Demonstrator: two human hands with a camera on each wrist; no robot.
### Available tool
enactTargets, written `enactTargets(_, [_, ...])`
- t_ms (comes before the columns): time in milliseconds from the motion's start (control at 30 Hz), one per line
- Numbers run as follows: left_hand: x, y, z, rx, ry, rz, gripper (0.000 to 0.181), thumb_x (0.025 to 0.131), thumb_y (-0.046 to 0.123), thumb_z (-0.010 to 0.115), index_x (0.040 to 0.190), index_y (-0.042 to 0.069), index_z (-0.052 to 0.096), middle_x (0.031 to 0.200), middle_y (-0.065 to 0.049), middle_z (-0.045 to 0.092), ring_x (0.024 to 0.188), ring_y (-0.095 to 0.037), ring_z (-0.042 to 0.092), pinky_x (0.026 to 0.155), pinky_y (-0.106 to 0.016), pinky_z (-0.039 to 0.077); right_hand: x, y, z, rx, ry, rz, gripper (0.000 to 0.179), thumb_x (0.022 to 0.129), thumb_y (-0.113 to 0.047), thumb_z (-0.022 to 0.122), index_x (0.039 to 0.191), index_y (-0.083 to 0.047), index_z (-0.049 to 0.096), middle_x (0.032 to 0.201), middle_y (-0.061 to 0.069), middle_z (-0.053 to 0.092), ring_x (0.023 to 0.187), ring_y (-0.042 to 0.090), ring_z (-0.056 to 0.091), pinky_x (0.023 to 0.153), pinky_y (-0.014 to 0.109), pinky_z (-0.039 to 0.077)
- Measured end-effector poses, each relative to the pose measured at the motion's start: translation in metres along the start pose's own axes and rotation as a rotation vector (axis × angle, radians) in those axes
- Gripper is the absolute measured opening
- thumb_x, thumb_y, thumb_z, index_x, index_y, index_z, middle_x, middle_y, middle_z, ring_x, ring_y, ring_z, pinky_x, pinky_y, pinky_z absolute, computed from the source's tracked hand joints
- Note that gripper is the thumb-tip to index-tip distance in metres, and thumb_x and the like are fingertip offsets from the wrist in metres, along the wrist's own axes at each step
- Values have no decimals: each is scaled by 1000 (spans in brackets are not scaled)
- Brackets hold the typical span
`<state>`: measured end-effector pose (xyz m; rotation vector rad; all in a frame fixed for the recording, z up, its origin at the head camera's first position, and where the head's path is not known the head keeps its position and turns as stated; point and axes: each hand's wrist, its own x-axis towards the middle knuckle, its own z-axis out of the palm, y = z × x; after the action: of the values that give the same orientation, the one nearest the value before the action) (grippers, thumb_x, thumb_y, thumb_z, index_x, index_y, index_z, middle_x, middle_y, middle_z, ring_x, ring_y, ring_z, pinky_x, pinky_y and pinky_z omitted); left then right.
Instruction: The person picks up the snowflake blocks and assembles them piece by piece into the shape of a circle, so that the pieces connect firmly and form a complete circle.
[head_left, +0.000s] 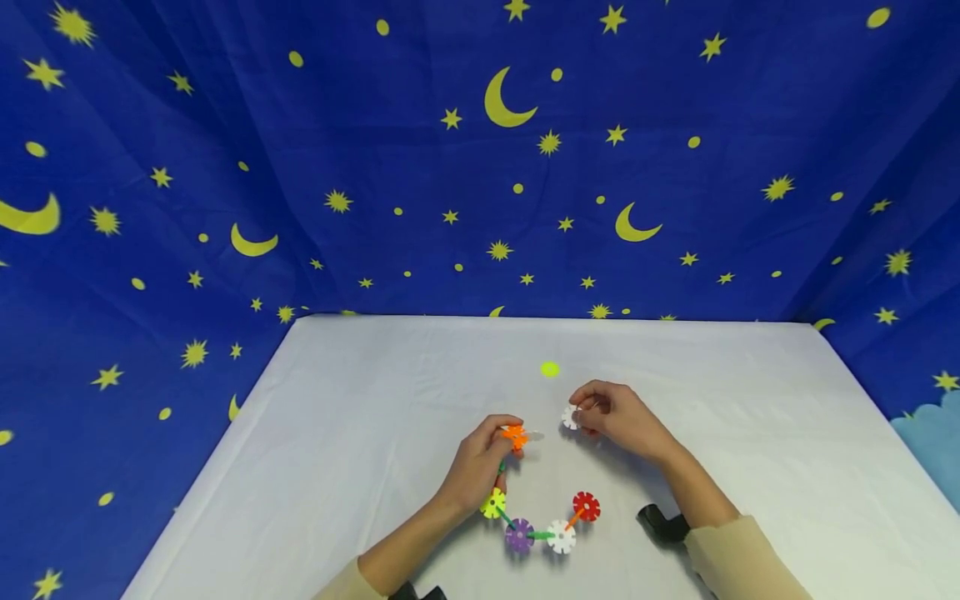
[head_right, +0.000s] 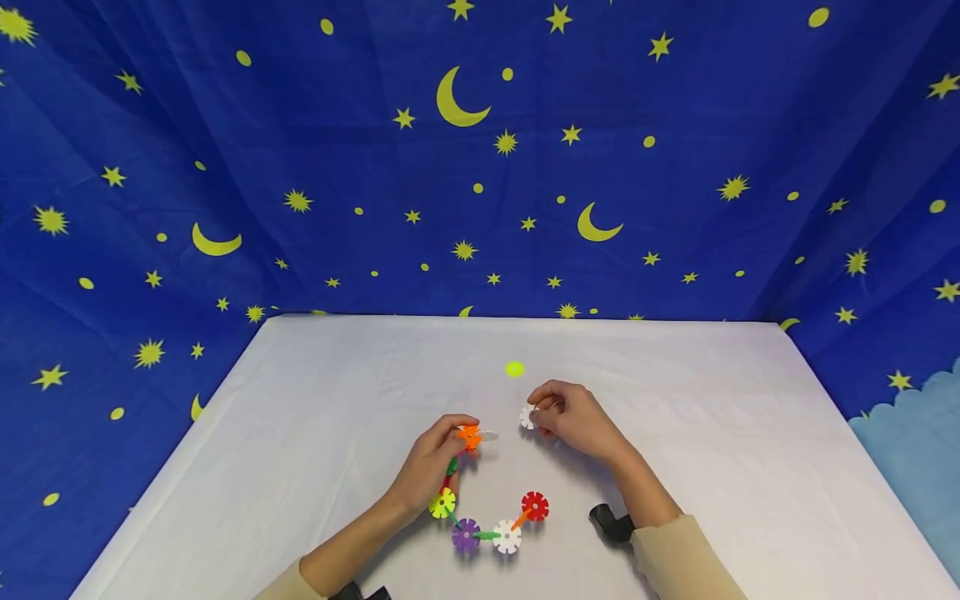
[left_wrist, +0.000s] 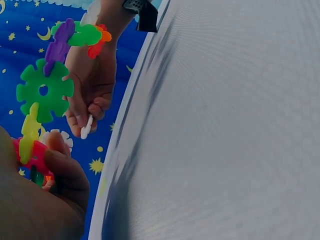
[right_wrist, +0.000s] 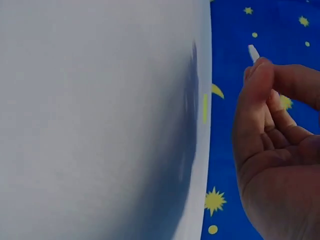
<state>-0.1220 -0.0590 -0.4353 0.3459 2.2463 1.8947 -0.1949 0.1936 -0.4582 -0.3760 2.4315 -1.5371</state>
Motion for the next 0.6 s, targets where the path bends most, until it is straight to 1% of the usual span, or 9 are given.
enactTargets(100, [4, -10, 2, 0, 20, -11, 29, 98, 3, 43, 124, 8, 57, 92, -24, 63, 41, -11, 45, 38, -20, 39, -4, -4, 3, 77, -38, 1, 24, 87, -10, 69, 108, 0, 63, 86, 12, 65, 71, 30, 64, 63, 40, 55])
enactTargets(167, [7, -19, 2, -2, 33, -14, 29, 99, 5, 44, 124, 8, 57, 91, -22, 63, 40, -10, 44, 38, -21, 39, -7, -6, 6, 105, -51, -1, 22, 88, -10, 69, 107, -1, 63, 87, 13, 65, 72, 32, 64, 64, 41, 55])
enactTargets(267, [10, -28, 3, 4, 47, -14, 28, 99, 7, 46, 123, 9, 58, 89, -19, 64, 40, -11, 44, 38, -22, 40, -10, -9, 9, 121, -76, -28, 21, 89, -11, 68, 107, -1, 63, 88, 13, 66, 72, 33, 64, 64, 42, 55])
enactTargets(367, [11, -31, 3, 7, 51, -9, 27, 98, 10, 47, 122, 9, 58, 87, -17, 63, 40, -12, 44, 37, -24, 41, -11, -11, 13, 122, -112, -56, 20, 90, -13, 68, 107, -2, 64, 88, 13, 67, 71, 32, 64, 64, 42, 55])
enactTargets(467, [11, -32, 4, 9, 53, -1, 27, 97, 11, 47, 122, 8, 58, 86, -17, 63, 40, -12, 45, 37, -25, 41, -12, -14, 15, 122, -145, -75, 20, 92, -13, 66, 108, -2, 65, 87, 12, 68, 70, 32, 63, 65, 43, 54])
enactTargets(533, [11, -31, 4, 10, 56, 5, 28, 97, 10, 46, 122, 8, 58, 86, -17, 63, 40, -12, 45, 37, -26, 42, -13, -16, 17, 133, -157, -77, 20, 92, -11, 65, 109, -2, 65, 86, 13, 68, 71, 33, 63, 65, 44, 54])
enactTargets(600, [11, -31, 3, 13, 55, 9, 28, 97, 10, 46, 122, 8, 58, 86, -17, 63, 40, -12, 45, 37, -27, 42, -15, -21, 17, 145, -163, -65, 20, 92, -8, 63, 110, 0, 65, 86, 14, 68, 72, 38, 63, 66, 46, 53])
